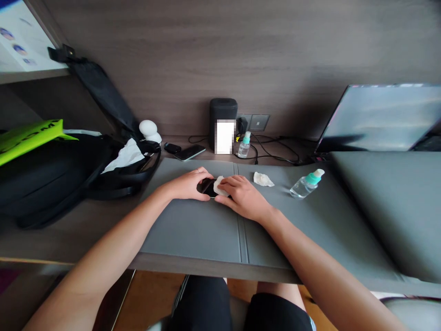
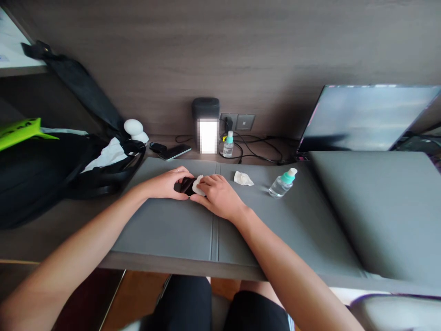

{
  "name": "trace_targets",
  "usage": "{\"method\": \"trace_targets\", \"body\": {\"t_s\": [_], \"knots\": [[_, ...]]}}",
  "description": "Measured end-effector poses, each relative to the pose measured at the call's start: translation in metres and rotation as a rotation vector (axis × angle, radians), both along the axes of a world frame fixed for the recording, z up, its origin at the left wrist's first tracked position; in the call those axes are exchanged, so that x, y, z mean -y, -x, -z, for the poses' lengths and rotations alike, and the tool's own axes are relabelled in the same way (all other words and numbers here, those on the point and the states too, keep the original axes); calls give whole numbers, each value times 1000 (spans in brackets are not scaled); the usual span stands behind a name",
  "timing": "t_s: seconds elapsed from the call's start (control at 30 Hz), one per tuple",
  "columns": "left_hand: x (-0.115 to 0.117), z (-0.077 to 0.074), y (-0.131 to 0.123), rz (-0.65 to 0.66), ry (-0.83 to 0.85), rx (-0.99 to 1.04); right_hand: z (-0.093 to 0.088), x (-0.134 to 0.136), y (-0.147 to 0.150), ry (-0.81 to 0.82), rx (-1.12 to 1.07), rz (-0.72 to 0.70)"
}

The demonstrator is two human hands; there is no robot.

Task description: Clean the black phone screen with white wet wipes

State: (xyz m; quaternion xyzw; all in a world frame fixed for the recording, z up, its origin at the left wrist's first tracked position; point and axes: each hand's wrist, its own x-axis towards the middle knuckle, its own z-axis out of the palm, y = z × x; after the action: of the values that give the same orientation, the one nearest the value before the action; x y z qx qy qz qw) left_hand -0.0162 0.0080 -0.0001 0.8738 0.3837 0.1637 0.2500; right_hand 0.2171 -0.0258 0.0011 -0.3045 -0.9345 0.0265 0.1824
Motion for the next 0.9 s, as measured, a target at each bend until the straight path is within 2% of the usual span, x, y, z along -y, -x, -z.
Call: {"method": "trace_targets", "body": {"t_s": [0.13,0.33,0.53,0.8,0.9], "knots": [[-1,2,-1,-11,13,12,-1,4,4,-5,21,-103],[1,1,0,-17,27,4,1,-1,-5,10,-23,52],[1,1,-1,-32,12,8,3,2,-2,14,-29,-38],[3,0,-1,-42,-51,-57,4,-8,-20,-13,9,166],[2,1,-1,-40,-44,-48,4,-7,-17,-13,13,141]]}}
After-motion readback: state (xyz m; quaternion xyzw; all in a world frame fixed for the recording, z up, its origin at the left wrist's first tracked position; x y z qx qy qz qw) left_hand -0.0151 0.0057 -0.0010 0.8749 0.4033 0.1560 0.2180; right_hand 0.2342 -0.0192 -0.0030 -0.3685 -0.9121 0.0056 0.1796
